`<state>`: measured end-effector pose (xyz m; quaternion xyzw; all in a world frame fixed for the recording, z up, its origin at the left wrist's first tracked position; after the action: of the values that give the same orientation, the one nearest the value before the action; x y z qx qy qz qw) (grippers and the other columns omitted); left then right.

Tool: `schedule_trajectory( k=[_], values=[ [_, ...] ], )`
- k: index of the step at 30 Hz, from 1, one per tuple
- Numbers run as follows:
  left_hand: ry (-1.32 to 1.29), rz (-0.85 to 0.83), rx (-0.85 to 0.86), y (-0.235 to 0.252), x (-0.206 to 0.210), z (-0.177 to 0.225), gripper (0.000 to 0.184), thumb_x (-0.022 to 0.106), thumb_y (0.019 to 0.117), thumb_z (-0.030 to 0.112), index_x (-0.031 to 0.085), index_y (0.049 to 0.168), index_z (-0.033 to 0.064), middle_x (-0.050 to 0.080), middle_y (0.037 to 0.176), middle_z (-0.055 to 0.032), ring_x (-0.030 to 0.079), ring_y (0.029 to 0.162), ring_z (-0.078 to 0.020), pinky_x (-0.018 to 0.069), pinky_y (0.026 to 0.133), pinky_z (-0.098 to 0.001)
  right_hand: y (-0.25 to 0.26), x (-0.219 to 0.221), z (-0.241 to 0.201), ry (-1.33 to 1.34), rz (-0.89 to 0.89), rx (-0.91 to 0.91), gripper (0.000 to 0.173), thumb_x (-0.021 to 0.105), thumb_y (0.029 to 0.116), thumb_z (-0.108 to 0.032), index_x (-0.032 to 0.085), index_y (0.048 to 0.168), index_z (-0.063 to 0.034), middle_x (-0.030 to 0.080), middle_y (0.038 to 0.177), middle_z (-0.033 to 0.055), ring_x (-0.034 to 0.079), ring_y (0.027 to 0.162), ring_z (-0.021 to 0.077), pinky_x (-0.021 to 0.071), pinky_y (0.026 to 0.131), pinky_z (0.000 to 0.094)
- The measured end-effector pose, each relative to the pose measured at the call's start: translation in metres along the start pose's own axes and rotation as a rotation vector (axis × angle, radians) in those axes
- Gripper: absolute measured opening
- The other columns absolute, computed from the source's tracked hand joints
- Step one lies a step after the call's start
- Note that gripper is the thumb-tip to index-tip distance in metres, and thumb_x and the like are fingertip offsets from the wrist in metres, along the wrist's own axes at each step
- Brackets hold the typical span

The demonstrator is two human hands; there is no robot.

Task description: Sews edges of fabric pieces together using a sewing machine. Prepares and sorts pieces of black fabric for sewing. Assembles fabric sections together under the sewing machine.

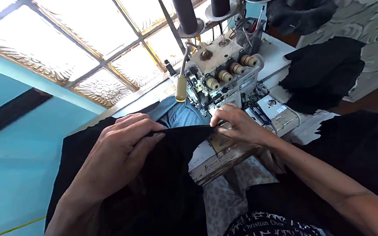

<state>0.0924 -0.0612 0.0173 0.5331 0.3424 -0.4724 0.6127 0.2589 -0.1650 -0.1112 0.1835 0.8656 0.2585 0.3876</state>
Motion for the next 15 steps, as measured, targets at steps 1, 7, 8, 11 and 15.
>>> schedule_trajectory(
  k=[1,7,8,11,15],
  values=[
    [0.005,0.005,-0.012,0.0,0.0,-0.001,0.027,0.051,0.1008,0.022,0.072,0.095,0.0058,0.064,0.088,0.003,0.06,0.09,-0.0022,0.0485,0.084,-0.0202,0.004,0.001,0.003,-0.026,0.019,-0.013,0.015,0.07,0.0837,-0.002,0.073,0.096,-0.009,0.07,0.091,0.0041,0.064,0.091,0.0237,0.0436,0.1,0.0513],
    [0.014,0.028,-0.087,-0.004,0.0,-0.005,0.026,0.051,0.1008,0.022,0.071,0.097,0.005,0.066,0.088,0.0029,0.059,0.082,0.004,0.0482,0.076,-0.0137,0.026,0.006,0.012,0.009,0.044,-0.006,0.019,0.064,0.0884,0.001,0.077,0.101,-0.0062,0.075,0.095,0.0072,0.065,0.095,0.0293,0.0417,0.092,0.0531],
    [0.013,0.027,-0.097,-0.006,0.0,-0.005,0.027,0.051,0.1008,0.023,0.071,0.098,0.0051,0.067,0.088,0.003,0.06,0.083,0.0041,0.0488,0.077,-0.0139,0.027,0.006,0.012,0.022,0.048,0.008,0.02,0.063,0.0896,0.0,0.077,0.101,-0.0064,0.075,0.096,0.0071,0.064,0.096,0.0289,0.0416,0.092,0.0523],
    [0.015,0.02,-0.093,-0.013,0.0,0.0,0.026,0.052,0.1003,0.024,0.072,0.098,0.007,0.068,0.088,0.0036,0.063,0.087,0.0025,0.051,0.079,-0.015,0.032,0.005,0.008,0.076,0.036,0.049,0.018,0.065,0.0915,-0.003,0.08,0.099,-0.0081,0.076,0.097,0.0063,0.066,0.101,0.0271,0.0421,0.095,0.0514],
    [0.054,0.011,-0.083,-0.017,0.001,0.008,0.029,0.05,0.1015,0.027,0.072,0.097,0.0089,0.064,0.084,0.0049,0.058,0.078,0.0014,0.0472,0.07,-0.0176,0.047,-0.002,-0.013,0.192,0.015,-0.047,0.012,0.073,0.0919,-0.014,0.083,0.098,-0.0098,0.079,0.097,0.0036,0.069,0.099,0.0199,0.0461,0.093,0.0465]
  ],
)
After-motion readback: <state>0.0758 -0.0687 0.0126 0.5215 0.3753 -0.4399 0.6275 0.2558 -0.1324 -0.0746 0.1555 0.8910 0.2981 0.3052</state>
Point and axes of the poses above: each hand's wrist, its own y-axis towards the middle knuckle, its own x-axis out of the palm, z = x × y, the point moved 8 cm from there along y, towards the middle knuckle
